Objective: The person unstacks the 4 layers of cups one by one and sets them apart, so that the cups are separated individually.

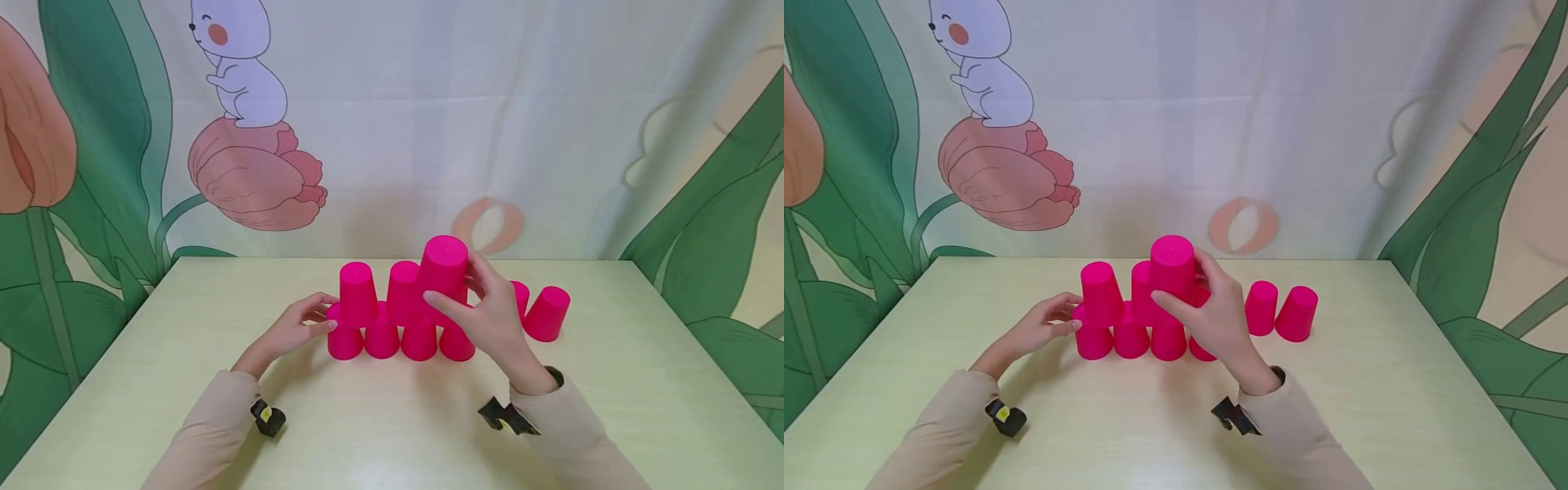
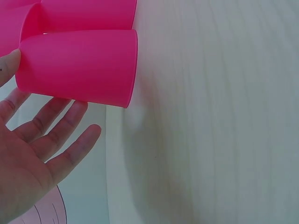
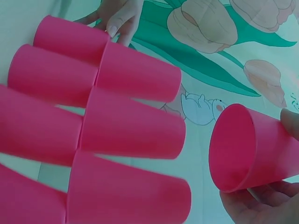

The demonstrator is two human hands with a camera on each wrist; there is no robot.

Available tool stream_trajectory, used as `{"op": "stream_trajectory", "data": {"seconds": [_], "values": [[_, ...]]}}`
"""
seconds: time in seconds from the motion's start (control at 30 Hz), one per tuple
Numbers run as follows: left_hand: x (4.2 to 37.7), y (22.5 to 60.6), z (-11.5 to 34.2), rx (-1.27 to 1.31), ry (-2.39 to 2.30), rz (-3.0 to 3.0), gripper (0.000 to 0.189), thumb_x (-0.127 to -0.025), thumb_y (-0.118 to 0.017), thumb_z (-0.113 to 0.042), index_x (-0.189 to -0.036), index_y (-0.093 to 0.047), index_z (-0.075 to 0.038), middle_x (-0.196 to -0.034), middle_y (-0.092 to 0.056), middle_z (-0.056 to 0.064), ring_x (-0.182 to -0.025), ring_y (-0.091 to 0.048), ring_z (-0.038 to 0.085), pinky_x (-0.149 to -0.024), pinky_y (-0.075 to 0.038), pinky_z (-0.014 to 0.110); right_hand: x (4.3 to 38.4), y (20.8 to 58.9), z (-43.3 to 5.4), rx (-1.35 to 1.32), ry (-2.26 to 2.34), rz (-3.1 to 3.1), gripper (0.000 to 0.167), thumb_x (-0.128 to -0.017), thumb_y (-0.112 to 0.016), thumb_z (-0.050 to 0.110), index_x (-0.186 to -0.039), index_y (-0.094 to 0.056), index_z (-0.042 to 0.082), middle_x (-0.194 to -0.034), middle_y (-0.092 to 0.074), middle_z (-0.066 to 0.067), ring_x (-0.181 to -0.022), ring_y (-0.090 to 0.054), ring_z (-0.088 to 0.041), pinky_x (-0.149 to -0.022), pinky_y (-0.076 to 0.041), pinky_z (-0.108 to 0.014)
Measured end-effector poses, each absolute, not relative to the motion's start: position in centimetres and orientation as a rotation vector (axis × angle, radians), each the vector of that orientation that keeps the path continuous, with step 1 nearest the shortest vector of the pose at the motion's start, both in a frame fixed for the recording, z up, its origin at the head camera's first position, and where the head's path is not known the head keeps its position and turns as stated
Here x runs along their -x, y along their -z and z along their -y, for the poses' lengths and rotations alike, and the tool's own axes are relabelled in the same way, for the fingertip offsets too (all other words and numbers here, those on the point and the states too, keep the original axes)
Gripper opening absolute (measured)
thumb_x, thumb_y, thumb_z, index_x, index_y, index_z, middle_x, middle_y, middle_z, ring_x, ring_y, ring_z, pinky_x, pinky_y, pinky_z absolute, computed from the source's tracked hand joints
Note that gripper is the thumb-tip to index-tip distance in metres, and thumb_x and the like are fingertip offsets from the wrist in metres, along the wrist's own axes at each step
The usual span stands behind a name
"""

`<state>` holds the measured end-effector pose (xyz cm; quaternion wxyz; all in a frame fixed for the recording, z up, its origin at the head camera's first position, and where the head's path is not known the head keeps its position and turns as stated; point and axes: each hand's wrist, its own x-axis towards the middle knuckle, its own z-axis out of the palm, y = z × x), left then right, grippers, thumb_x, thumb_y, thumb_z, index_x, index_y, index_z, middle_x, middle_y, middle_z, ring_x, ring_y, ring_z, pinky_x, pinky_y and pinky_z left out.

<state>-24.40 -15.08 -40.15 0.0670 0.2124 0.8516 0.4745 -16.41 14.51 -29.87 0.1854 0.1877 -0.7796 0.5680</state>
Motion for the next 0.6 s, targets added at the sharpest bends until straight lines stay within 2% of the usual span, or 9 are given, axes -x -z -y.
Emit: {"op": "stream_trajectory", "data": {"seconds": [0.2, 0.43, 0.6], "values": [[24.4, 40.1, 15.0, -0.635, -1.430, -2.570, 0.037, -0.085, -0.062, -0.012, -0.119, -0.051, -0.007, -0.110, -0.056, 0.013, -0.100, -0.053, 0.030, -0.081, -0.047, 0.041, 16.0, 30.2, -15.9, -0.485, -1.530, 2.215, 0.053, -0.075, -0.074, 0.012, -0.123, -0.051, 0.010, -0.108, -0.059, -0.002, -0.099, -0.056, -0.015, -0.086, -0.044, -0.036], [24.4, 40.2, 15.1, -0.635, -1.433, -2.564, 0.037, -0.085, -0.061, -0.011, -0.120, -0.050, -0.006, -0.111, -0.056, 0.015, -0.100, -0.053, 0.031, -0.082, -0.047, 0.040, 15.6, 30.7, -17.6, -0.388, -1.455, 2.235, 0.055, -0.076, -0.074, 0.013, -0.125, -0.050, 0.010, -0.110, -0.059, -0.001, -0.098, -0.056, -0.013, -0.079, -0.047, -0.022], [23.7, 39.0, 14.7, -0.650, -1.435, -2.558, 0.036, -0.086, -0.059, -0.006, -0.120, -0.049, 0.000, -0.110, -0.055, 0.020, -0.100, -0.053, 0.035, -0.083, -0.046, 0.044, 15.3, 31.2, -18.8, -0.340, -1.441, 2.240, 0.056, -0.076, -0.074, 0.012, -0.126, -0.049, 0.011, -0.109, -0.059, -0.001, -0.095, -0.057, -0.011, -0.076, -0.048, -0.020]]}}
